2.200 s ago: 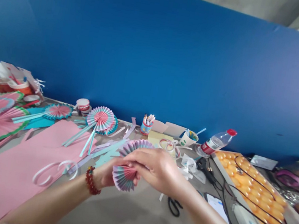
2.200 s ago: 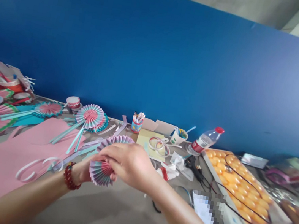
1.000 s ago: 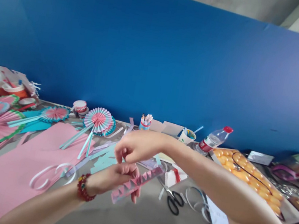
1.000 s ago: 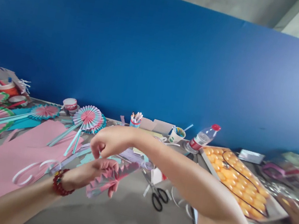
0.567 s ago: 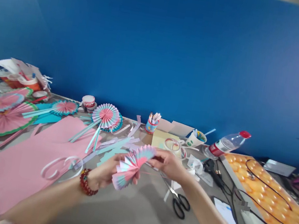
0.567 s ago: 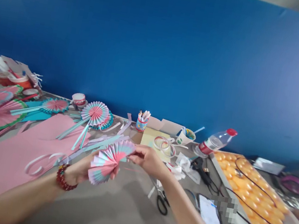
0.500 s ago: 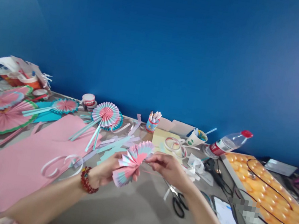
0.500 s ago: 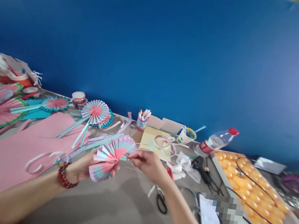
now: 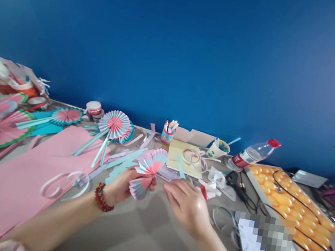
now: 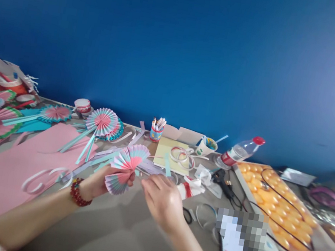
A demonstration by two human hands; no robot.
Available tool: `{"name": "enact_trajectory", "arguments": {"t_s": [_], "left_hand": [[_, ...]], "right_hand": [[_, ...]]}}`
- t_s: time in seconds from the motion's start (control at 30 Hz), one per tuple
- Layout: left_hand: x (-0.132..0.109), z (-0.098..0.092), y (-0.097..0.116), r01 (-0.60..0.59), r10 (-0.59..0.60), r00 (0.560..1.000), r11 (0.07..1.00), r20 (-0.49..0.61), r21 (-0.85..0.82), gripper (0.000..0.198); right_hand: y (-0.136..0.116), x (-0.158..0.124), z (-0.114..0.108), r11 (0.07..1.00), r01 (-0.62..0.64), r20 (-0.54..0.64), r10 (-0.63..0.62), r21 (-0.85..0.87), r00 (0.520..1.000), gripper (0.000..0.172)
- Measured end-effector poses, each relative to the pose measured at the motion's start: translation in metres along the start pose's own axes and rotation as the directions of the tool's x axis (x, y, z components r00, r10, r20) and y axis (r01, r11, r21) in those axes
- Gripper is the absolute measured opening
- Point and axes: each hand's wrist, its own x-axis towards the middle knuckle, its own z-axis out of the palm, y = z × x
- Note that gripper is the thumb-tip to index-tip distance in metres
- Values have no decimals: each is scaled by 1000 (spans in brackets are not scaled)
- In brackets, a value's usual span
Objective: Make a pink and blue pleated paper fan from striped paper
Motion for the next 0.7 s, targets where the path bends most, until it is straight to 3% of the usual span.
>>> {"name": "enact_trajectory", "arguments": {"t_s": [0.23, 0.47, 0.7], "left_hand": [[0, 6, -2, -68, 74, 996, 992, -47, 109, 18], [-2, 8, -1, -117, 123, 992, 981, -32, 153, 19], [-2, 12, 2, -107, 116, 992, 981, -42, 162, 20]], "right_hand": [[-9, 5, -1, 987, 138, -10, -140, -83, 990, 18], [-10, 8, -3, 999, 23, -34, -24, -24, 999, 21], [-12, 11, -5, 999, 35, -37, -35, 12, 999, 22]]}}
